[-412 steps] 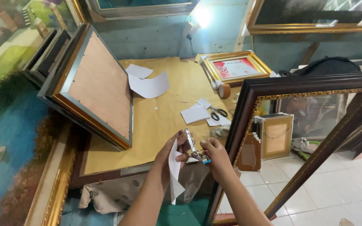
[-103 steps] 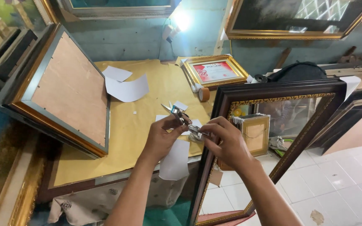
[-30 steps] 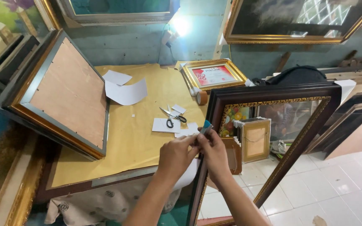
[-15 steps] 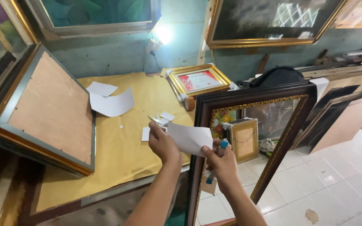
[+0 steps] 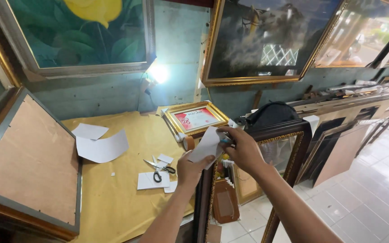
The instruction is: Protecting picture frame corners by wrapping them with paper and securing them with a hand tool.
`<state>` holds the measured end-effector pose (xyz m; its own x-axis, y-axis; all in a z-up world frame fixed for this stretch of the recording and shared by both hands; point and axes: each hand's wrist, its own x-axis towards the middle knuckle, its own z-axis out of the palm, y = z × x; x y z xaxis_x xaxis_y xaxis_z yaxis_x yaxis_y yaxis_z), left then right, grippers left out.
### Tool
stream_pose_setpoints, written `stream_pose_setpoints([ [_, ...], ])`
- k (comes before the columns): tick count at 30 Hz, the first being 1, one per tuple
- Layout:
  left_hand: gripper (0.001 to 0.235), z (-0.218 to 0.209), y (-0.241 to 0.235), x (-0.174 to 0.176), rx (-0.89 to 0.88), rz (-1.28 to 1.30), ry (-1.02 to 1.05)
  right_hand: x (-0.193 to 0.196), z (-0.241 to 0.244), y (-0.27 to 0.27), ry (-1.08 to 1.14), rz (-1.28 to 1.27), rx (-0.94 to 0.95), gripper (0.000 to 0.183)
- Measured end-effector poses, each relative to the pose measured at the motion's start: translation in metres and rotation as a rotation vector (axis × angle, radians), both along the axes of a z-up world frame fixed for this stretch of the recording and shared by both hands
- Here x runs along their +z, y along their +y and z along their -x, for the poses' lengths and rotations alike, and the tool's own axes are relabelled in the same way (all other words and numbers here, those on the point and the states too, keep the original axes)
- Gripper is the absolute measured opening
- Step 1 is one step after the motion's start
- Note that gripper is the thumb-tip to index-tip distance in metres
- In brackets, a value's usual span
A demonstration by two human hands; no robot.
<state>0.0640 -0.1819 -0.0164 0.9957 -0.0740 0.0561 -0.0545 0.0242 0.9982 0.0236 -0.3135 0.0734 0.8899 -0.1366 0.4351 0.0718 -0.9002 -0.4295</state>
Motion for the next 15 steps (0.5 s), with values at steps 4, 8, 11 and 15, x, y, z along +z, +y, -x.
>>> stream_pose_setpoints([
  [4,0.047,0.021,0.007,0.022,0.054,0.213,-0.041,0.021,0.007,0.011,0.034,0.139,0.05,0.04],
  [8,0.054,0.019,-0.001,0.019,-0.052,0.309,-0.09,0.033,0.007,0.014,0.042,0.39,0.131,0.04],
  [11,0.052,0.019,-0.004,0.014,-0.035,0.348,-0.166,0.036,0.002,0.007,0.091,0.531,0.226,0.046],
  [15,0.042,0.025,-0.003,0.018,0.011,0.347,-0.169,0.035,-0.002,0.001,0.15,0.611,0.329,0.049],
])
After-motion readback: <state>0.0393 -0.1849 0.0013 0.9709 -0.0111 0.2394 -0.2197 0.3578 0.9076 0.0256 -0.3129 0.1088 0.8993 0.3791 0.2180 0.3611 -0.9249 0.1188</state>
